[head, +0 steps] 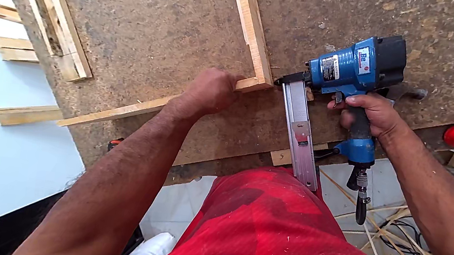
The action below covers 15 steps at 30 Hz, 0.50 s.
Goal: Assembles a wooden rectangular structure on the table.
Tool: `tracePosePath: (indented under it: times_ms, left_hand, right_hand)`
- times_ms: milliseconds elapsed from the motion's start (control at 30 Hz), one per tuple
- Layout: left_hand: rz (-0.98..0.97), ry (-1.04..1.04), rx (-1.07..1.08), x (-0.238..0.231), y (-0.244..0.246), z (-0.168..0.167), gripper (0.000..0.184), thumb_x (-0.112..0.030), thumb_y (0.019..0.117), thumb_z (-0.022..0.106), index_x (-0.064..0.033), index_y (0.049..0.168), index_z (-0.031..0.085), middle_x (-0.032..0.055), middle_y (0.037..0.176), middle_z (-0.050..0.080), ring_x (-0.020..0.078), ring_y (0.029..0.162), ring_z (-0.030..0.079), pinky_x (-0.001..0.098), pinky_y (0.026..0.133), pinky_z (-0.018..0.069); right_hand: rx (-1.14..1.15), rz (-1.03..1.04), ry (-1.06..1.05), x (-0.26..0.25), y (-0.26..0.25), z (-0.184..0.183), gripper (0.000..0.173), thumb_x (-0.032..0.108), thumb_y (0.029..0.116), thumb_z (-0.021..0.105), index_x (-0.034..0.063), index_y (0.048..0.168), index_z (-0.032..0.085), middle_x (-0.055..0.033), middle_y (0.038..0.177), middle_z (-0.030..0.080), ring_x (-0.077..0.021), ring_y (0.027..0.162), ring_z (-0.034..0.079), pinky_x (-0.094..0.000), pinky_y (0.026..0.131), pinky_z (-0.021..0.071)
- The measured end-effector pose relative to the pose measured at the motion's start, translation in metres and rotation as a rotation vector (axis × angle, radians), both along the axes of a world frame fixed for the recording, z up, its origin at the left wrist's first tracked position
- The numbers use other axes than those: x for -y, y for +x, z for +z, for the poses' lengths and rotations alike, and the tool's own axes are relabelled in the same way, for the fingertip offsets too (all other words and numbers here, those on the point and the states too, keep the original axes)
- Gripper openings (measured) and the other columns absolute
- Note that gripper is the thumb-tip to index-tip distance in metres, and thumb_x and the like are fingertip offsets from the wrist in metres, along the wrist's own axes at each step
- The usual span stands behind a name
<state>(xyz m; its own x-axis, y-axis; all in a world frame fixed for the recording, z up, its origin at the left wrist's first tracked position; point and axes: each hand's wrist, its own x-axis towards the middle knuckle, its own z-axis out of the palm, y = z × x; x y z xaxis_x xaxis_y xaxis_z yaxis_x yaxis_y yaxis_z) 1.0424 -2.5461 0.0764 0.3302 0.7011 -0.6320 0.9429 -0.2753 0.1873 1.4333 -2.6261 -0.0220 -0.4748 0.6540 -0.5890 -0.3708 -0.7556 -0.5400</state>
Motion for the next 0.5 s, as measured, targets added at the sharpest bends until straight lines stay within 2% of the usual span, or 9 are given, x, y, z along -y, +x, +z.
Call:
tracePosePath:
  times_ms: [233, 433, 500]
  left_hand:
    - [-0.011, 0.011, -0.042, 0.0003, -0.0003, -0.0029, 0.024, -0.026, 0.0995, 0.067, -0.0169, 0.122, 0.07, 0.0168, 0.09, 0.073, 0.041, 0.089, 0.071, 0.0653, 0.079, 0.0538]
    - [-0.039, 0.019, -0.051, -0.0001, -0.0009, -0.0042, 0.022, -0.026, 0.0995, 0.066, -0.0122, 0.116, 0.068, 0.0162, 0.089, 0.072, 0.0399, 0.088, 0.071, 0.064, 0.077, 0.0547]
    - [-0.033, 0.017, -0.067, 0.0002, 0.0002, -0.0054, 0.021, -0.027, 0.0992, 0.066, -0.0125, 0.114, 0.068, 0.0159, 0.087, 0.072, 0.0397, 0.086, 0.071, 0.0637, 0.075, 0.0548]
  right_hand:
    - [-0.001, 0.001, -0.004, -0.0016, -0.0025, -0.002, 0.025, 0.018, 0.0999, 0.051, 0.0027, 0.114, 0.066, -0.0168, 0.105, 0.074, -0.0134, 0.055, 0.064, -0.0275, 0.052, 0.0568]
    - [0.007, 0.004, -0.025, -0.0027, -0.0029, -0.001, 0.024, 0.017, 0.0985, 0.053, 0.0028, 0.113, 0.066, -0.016, 0.103, 0.075, -0.0134, 0.054, 0.063, -0.0278, 0.052, 0.0569]
    - [0.033, 0.026, -0.051, -0.0043, -0.0035, 0.0011, 0.024, 0.016, 0.097, 0.056, 0.003, 0.115, 0.065, -0.0133, 0.099, 0.074, -0.0125, 0.053, 0.062, -0.0279, 0.051, 0.057]
